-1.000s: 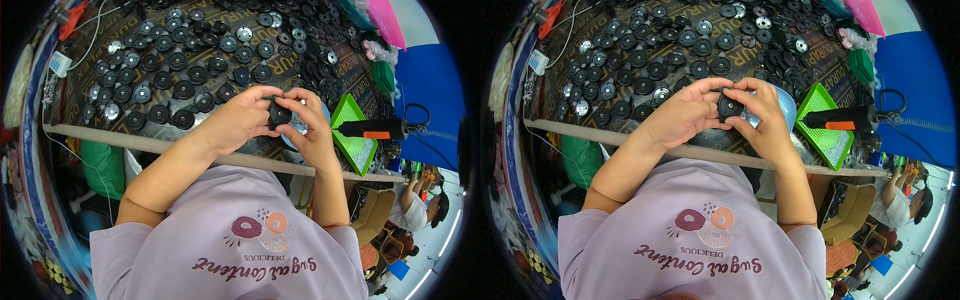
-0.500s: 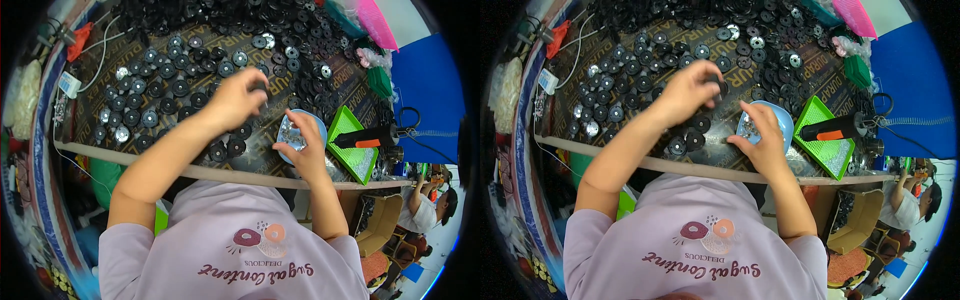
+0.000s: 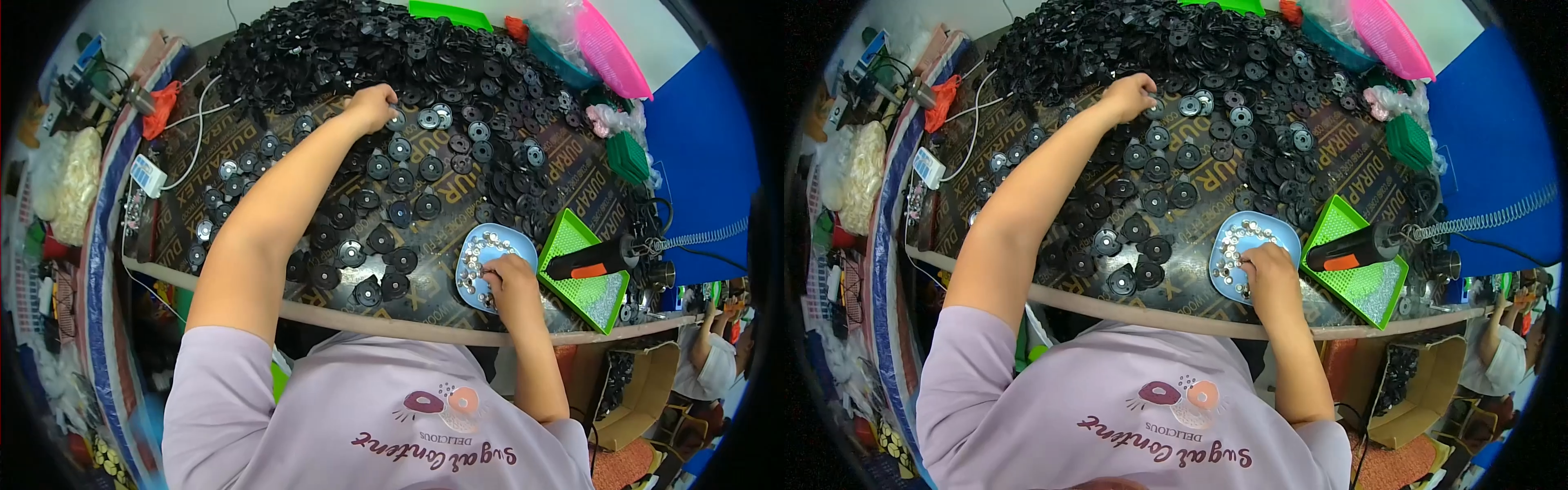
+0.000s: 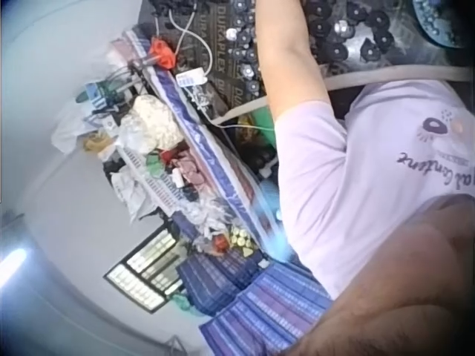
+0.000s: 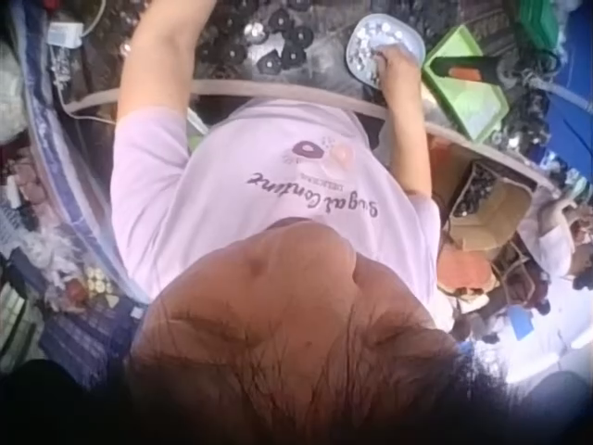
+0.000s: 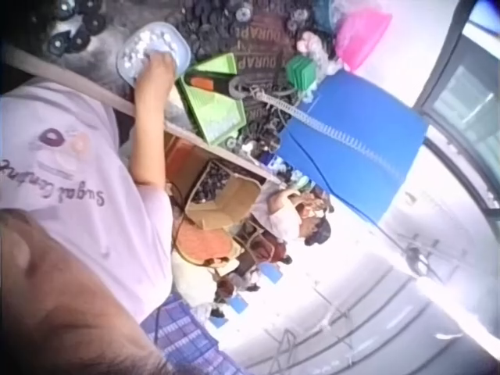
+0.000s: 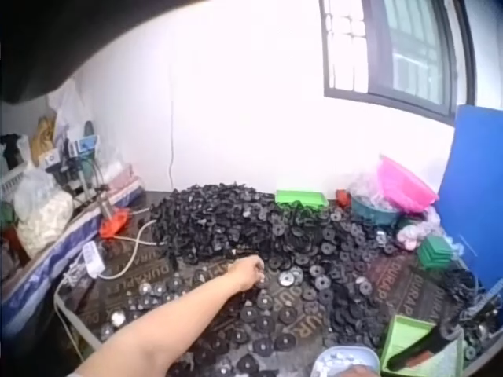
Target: The person inserts small metallic pins into circular black plastic housings by hand at a workbench.
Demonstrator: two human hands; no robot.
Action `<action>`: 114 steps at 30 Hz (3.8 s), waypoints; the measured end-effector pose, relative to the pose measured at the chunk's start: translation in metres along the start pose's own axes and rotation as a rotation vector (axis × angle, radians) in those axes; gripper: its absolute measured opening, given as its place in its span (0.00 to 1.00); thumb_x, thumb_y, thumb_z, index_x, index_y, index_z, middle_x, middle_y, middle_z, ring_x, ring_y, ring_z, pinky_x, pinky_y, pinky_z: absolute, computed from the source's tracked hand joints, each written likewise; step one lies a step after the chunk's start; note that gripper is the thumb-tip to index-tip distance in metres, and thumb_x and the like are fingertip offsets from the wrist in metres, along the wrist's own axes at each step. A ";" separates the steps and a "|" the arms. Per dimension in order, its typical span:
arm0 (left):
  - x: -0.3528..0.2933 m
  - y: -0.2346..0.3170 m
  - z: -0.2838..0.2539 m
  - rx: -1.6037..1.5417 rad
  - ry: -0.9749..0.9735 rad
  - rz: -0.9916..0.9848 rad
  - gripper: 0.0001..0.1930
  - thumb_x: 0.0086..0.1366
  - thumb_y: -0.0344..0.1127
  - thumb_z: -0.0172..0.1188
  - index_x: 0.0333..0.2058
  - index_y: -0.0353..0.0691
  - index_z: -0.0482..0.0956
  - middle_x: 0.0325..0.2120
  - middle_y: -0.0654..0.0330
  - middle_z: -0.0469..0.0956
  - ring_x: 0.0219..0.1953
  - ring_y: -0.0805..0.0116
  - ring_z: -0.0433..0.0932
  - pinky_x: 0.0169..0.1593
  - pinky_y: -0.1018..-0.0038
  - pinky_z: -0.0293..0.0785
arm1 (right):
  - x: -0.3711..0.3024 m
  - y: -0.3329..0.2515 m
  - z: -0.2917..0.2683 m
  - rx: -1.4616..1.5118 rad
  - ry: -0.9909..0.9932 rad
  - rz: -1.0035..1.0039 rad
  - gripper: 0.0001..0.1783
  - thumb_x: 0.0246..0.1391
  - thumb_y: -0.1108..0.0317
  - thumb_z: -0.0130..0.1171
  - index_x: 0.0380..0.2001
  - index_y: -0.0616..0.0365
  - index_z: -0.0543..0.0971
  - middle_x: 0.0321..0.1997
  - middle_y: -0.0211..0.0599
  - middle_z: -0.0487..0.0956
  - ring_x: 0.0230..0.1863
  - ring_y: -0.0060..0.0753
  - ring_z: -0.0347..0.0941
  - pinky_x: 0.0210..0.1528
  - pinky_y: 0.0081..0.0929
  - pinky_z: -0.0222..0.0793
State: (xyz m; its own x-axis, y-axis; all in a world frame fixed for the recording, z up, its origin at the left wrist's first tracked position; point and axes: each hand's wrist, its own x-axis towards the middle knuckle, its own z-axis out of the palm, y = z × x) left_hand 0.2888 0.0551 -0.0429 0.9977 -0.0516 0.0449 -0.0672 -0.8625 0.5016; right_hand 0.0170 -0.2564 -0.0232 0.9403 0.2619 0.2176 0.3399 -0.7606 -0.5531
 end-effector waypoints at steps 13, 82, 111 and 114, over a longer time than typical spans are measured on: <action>0.018 -0.020 -0.039 0.059 0.264 -0.209 0.10 0.57 0.39 0.61 0.39 0.52 0.82 0.35 0.63 0.82 0.41 0.62 0.79 0.46 0.64 0.71 | 0.003 -0.007 -0.008 -0.014 0.067 -0.055 0.05 0.42 0.79 0.62 0.26 0.61 0.78 0.29 0.42 0.77 0.33 0.48 0.73 0.37 0.36 0.69; -0.243 0.106 -0.012 -1.620 -0.311 -0.199 0.16 0.67 0.26 0.48 0.53 0.38 0.64 0.43 0.58 0.74 0.43 0.74 0.74 0.46 0.76 0.72 | 0.062 -0.055 0.019 0.918 -0.029 0.220 0.04 0.51 0.75 0.60 0.29 0.65 0.80 0.49 0.40 0.72 0.47 0.26 0.72 0.46 0.21 0.71; -0.247 0.065 -0.014 -1.742 -0.258 -0.292 0.17 0.63 0.23 0.53 0.50 0.40 0.66 0.45 0.52 0.75 0.37 0.62 0.81 0.36 0.71 0.80 | 0.176 -0.001 0.038 -0.577 0.231 0.120 0.08 0.43 0.67 0.64 0.28 0.58 0.84 0.33 0.39 0.81 0.40 0.45 0.73 0.42 0.38 0.69; -0.249 0.067 -0.019 -1.749 -0.283 -0.303 0.17 0.63 0.22 0.52 0.50 0.39 0.64 0.46 0.51 0.74 0.38 0.61 0.80 0.37 0.71 0.80 | 0.193 0.014 0.057 -0.687 0.145 0.233 0.08 0.47 0.67 0.58 0.26 0.57 0.84 0.34 0.38 0.82 0.44 0.44 0.70 0.46 0.37 0.64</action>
State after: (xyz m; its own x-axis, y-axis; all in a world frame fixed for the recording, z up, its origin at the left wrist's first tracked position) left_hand 0.0353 0.0195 -0.0039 0.9357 -0.2469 -0.2520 0.3521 0.6107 0.7093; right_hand 0.2043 -0.1829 -0.0352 0.9580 0.0035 0.2868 -0.0021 -0.9998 0.0194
